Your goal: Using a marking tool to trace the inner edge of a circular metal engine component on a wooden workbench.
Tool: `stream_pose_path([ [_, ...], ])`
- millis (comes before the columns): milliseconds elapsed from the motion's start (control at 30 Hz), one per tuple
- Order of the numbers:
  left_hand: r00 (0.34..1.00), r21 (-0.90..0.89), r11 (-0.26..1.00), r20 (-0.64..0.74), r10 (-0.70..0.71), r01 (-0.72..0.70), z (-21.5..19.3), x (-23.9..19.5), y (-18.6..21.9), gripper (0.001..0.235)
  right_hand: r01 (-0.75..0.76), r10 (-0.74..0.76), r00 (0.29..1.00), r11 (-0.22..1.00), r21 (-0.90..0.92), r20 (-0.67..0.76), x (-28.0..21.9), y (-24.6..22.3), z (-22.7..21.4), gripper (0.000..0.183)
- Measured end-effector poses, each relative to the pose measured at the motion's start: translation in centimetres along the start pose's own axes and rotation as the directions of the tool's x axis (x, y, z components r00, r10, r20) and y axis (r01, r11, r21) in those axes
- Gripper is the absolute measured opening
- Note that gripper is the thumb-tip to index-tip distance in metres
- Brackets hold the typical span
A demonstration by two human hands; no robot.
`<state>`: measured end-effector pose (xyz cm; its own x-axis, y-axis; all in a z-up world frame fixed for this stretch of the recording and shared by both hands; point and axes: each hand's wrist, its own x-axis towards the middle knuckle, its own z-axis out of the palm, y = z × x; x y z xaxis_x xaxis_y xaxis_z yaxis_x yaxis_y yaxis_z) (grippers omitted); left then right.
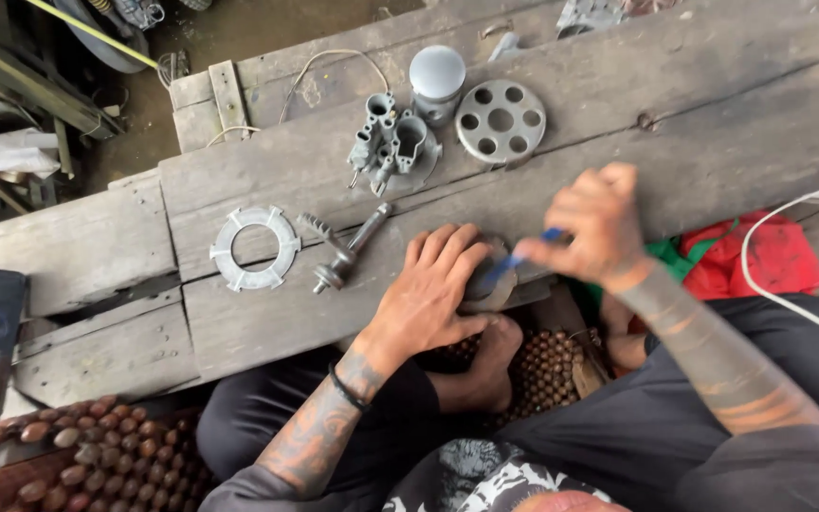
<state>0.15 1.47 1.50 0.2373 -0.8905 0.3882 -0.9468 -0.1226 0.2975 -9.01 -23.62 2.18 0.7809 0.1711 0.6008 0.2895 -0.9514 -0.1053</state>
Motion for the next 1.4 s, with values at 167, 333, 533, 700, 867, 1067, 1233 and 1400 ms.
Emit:
stream_pose_path([
  [167,0.999,-0.131,0.991,0.005,-0.040,0.040,0.3,-0.4,-0.1,0.095,-0.050,0.048,0.998,0.997,-0.059,-0.032,-1.1,-0.2,0.7,0.069],
  [333,0.998,-0.168,0.983,0.023,-0.066,0.069,-0.9,-0.5,0.3,0.096,-0.151,0.146,0.988,0.984,-0.097,-0.058,-0.7,-0.4,0.1,0.065],
  [533,0.993,-0.174,0.978,-0.010,-0.117,0.113,-0.7,-1.2,0.1,0.096,-0.195,0.188,0.978,0.978,-0.079,-0.095,-1.1,-0.5,0.2,0.060],
  [700,0.989,-0.162,0.977,-0.013,-0.146,0.142,-0.9,-1.9,0.0,0.101,-0.309,0.307,0.945,0.951,-0.001,-0.118,-1.7,-0.7,0.5,0.051],
  [867,0.991,-0.178,0.976,-0.016,-0.134,0.129,-0.3,-2.5,-0.1,0.100,-0.333,0.314,0.931,0.940,-0.079,-0.187,-2.5,-0.7,1.1,0.056],
  [1067,0.981,-0.144,0.973,-0.046,-0.190,0.182,0.7,-3.6,-0.2,0.095,-0.364,0.335,0.923,0.920,-0.147,-0.192,-4.0,0.5,2.0,0.057],
  [1233,0.972,-0.138,0.964,-0.036,-0.234,0.227,0.3,-4.7,0.1,0.099,-0.387,0.375,0.918,0.919,-0.078,-0.128,-5.2,1.5,2.5,0.063],
  [1400,0.962,0.028,0.964,-0.073,-0.262,0.264,-0.3,-5.3,0.6,0.101,-0.431,0.426,0.900,0.901,-0.047,-0.092,-5.4,2.1,2.3,0.062],
])
